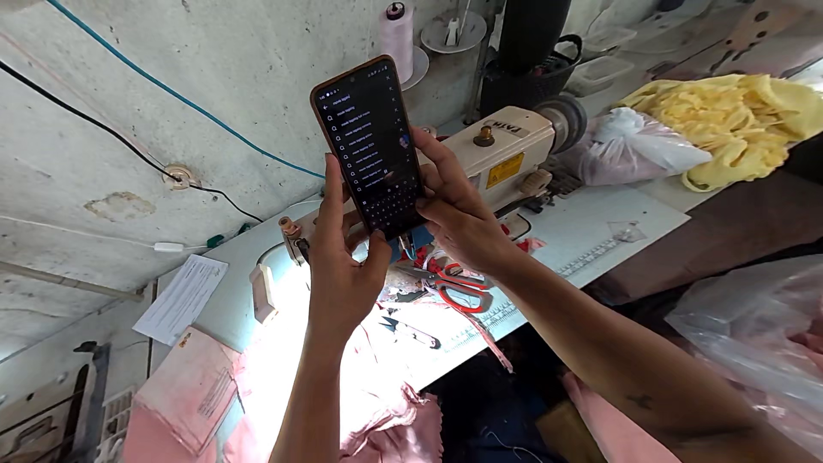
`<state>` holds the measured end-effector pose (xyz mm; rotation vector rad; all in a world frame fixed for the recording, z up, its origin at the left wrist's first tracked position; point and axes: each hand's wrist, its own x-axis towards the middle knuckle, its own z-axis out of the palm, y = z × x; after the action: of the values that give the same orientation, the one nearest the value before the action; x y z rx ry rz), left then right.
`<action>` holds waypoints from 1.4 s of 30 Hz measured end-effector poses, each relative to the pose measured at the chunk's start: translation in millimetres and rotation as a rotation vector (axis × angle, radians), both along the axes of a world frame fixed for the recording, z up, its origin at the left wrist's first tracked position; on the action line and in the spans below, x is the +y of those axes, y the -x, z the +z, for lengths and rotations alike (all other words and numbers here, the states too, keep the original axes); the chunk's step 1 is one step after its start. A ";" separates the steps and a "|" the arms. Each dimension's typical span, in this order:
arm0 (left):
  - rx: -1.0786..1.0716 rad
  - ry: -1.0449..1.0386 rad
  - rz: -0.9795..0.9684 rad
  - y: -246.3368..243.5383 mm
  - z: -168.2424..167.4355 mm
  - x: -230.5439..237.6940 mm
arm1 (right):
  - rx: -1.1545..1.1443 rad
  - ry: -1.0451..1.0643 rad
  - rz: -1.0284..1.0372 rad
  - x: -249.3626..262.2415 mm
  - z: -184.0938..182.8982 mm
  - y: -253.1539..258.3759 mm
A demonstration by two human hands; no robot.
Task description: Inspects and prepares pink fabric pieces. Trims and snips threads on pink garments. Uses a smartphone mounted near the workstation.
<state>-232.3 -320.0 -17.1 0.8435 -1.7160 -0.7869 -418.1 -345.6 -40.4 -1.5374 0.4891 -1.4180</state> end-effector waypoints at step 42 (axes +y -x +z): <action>-0.027 0.031 -0.020 2.0 -1.3 6.4 | 0.015 0.021 -0.296 7.6 4.9 -23.1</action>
<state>-234.3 -313.6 -18.3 0.8199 -1.7586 -0.7637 -395.0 -338.1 -35.6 -1.5390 0.7361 -1.6404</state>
